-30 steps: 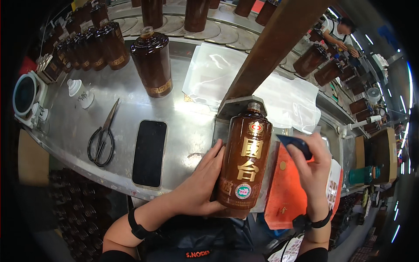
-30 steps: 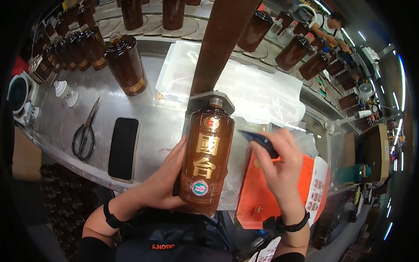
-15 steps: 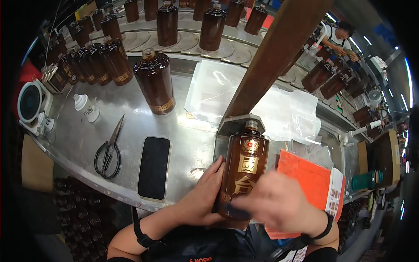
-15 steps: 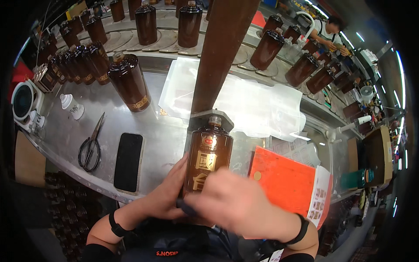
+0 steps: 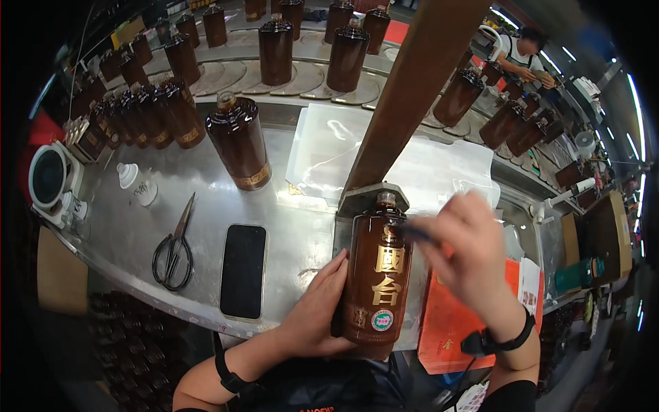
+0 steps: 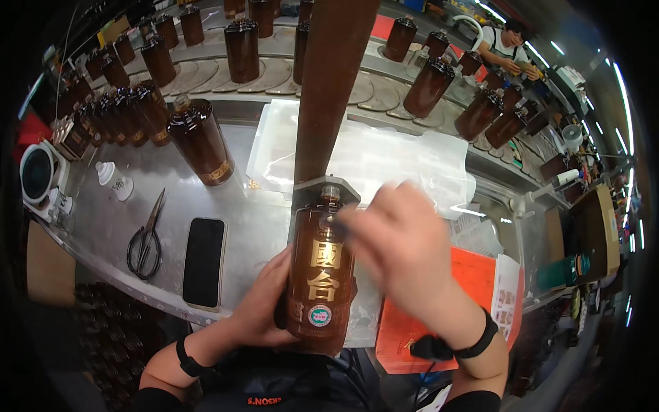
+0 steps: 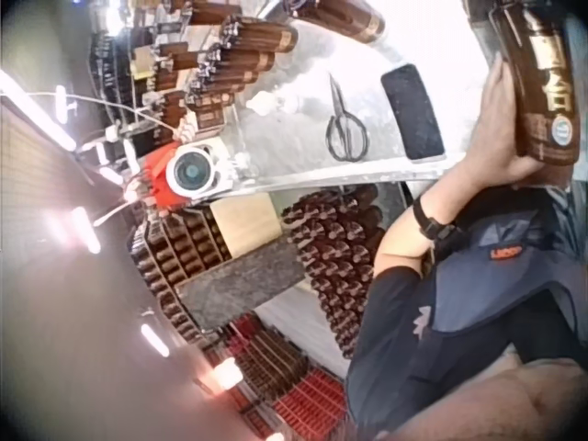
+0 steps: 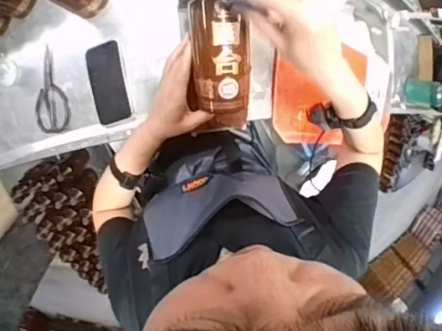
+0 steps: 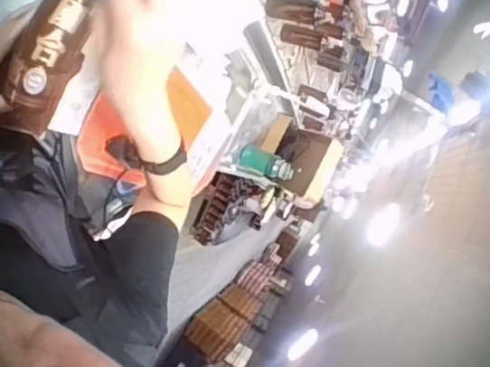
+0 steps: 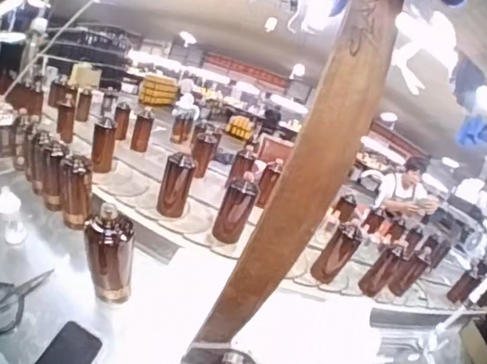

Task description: Applying adhesive labels to brown ceramic bottles and cleaning them with a cloth.

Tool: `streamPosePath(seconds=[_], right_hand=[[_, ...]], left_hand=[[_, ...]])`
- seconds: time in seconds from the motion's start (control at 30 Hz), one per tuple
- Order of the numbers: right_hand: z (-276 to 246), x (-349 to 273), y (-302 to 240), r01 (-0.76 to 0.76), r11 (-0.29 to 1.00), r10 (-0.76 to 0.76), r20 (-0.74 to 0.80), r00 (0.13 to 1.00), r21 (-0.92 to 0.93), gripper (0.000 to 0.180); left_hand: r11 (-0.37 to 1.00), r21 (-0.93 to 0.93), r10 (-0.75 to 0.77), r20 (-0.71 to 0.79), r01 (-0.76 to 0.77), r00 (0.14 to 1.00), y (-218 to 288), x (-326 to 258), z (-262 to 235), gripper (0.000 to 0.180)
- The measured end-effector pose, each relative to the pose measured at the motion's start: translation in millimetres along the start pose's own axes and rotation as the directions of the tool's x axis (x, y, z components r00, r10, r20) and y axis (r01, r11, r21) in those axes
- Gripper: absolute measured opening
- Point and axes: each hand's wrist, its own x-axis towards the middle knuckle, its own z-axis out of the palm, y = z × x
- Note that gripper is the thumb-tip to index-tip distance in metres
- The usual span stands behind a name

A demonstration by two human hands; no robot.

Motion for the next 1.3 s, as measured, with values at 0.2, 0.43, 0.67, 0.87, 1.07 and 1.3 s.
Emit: streamPosePath(seconds=[0.2, 0.43, 0.67, 0.87, 1.07, 1.3], right_hand=[[9.4, -17.5, 4.0, 0.109, 0.984, -0.106, -0.03, 0.994, 0.141, 0.031], [49.2, -59.7, -38.2, 0.467, 0.85, -0.432, -0.184, 0.883, 0.244, 0.035], [20.6, -10.5, 18.6, 0.096, 0.995, -0.099, -0.323, 0.941, -0.025, 0.031], [8.8, -53.7, -7.7, 0.235, 0.918, -0.277, 0.094, 0.956, 0.319, 0.046], [-55.2, -90.2, 126.9, -0.604, 0.584, 0.652, 0.13, 0.747, 0.542, 0.028], [-58.5, -193.4, 306.4, -0.952, 0.296, 0.942, 0.14, 0.304, 0.075, 0.037]], left_hand=[[0.999, 0.046, 0.003, 0.055, -0.006, 0.998, -4.2, 4.3, 6.1, 0.115], [0.997, 0.042, -0.062, -0.007, 0.063, 0.998, -10.5, -2.1, 4.2, 0.1], [0.988, 0.132, -0.073, -0.016, 0.074, 0.997, 3.3, -2.9, 5.6, 0.103], [0.994, 0.103, -0.035, 0.068, 0.028, 0.997, -7.3, -7.9, 2.8, 0.111], [0.991, 0.132, -0.032, 0.045, 0.026, 0.998, -15.5, -12.9, 0.4, 0.115], [0.996, -0.028, -0.088, 0.041, 0.09, 0.995, 5.3, 19.4, -6.8, 0.093]])
